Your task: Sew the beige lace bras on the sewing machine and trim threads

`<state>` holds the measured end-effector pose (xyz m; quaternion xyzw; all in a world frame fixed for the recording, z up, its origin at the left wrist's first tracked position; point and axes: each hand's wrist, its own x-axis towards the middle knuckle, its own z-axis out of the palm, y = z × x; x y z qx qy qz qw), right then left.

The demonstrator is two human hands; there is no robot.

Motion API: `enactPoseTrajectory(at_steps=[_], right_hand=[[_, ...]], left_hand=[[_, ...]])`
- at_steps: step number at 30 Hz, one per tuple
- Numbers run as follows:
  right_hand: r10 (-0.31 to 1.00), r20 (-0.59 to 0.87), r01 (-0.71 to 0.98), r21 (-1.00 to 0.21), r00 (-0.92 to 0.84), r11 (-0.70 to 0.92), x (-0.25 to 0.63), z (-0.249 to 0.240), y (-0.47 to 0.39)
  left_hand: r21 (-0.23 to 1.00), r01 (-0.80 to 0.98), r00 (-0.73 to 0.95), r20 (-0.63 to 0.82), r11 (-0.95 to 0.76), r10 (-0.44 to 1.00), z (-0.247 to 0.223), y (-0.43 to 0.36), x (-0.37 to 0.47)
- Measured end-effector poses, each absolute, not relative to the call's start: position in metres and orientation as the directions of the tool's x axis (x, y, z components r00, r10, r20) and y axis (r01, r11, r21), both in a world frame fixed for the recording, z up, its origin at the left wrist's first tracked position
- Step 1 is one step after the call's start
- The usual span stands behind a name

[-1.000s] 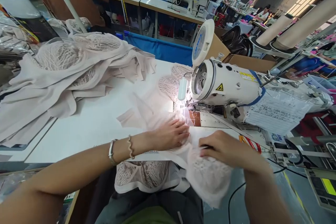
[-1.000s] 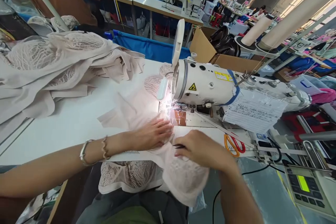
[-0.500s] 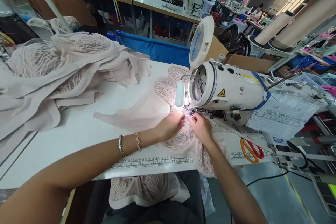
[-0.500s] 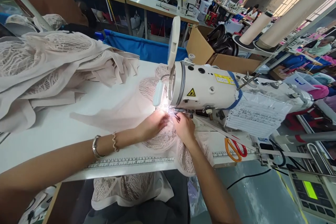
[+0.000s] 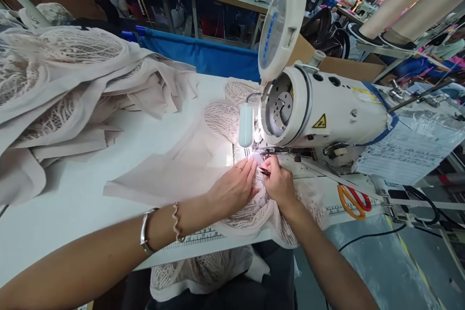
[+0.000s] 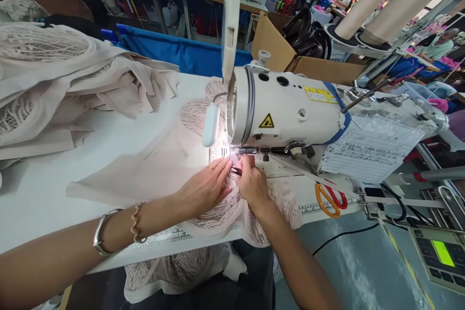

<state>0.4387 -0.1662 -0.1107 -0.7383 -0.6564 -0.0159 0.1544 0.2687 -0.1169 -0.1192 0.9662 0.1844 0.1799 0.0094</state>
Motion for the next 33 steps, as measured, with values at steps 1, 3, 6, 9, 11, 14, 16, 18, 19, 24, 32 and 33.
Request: enactPoseTrajectory(at_steps=[1, 3, 6, 9, 11, 14, 16, 18, 19, 24, 32, 33], right_hand=[[0.963, 0.24, 0.981, -0.175, 0.12, -0.079, 0.438, -0.111, -0.166], [0.961, 0.27, 0.993, -0.111, 0.067, -0.038, 0.435, -0.11, -0.167], [0.95, 0.311, 0.997, -0.064, -0.031, 0.053, 0.433, -0.108, -0.168], [0.918, 0.375, 0.987, -0.035, -0.13, 0.154, 0.435, -0.109, -0.168], [0.883, 0.432, 0.979, 0.0, -0.183, 0.202, 0.438, -0.112, -0.168], [0.853, 0.478, 0.976, 0.039, -0.208, 0.217, 0.44, -0.116, -0.169], [0.864, 0.461, 0.978, 0.051, -0.203, 0.203, 0.441, -0.118, -0.169], [0.874, 0.442, 0.979, 0.064, -0.201, 0.193, 0.44, -0.118, -0.169], [0.877, 0.436, 0.979, 0.073, -0.202, 0.19, 0.44, -0.118, -0.169], [0.89, 0.412, 0.981, 0.107, -0.193, 0.163, 0.438, -0.116, -0.17], [0.922, 0.356, 0.987, 0.087, -0.154, 0.132, 0.436, -0.114, -0.169], [0.926, 0.349, 0.989, 0.085, -0.146, 0.124, 0.435, -0.113, -0.168]], left_hand=[[0.079, 0.34, 0.87, 0.351, -0.937, 0.345, -0.118, -0.116, 0.269], [0.069, 0.322, 0.877, 0.353, -0.944, 0.325, -0.115, -0.113, 0.268], [0.091, 0.325, 0.879, 0.337, -0.941, 0.336, -0.109, -0.11, 0.266], [0.109, 0.321, 0.883, 0.325, -0.941, 0.339, -0.105, -0.107, 0.265], [0.115, 0.32, 0.885, 0.319, -0.94, 0.34, -0.104, -0.106, 0.265], [0.132, 0.329, 0.884, 0.306, -0.935, 0.354, -0.104, -0.103, 0.264], [0.136, 0.331, 0.884, 0.301, -0.934, 0.357, -0.104, -0.102, 0.263], [0.131, 0.33, 0.887, 0.296, -0.935, 0.355, -0.104, -0.102, 0.262], [0.129, 0.331, 0.887, 0.296, -0.935, 0.355, -0.103, -0.102, 0.262], [0.13, 0.335, 0.883, 0.303, -0.933, 0.359, -0.105, -0.102, 0.262], [0.126, 0.358, 0.879, 0.29, -0.925, 0.379, -0.105, -0.101, 0.261], [0.121, 0.366, 0.875, 0.293, -0.923, 0.385, -0.105, -0.101, 0.261]])
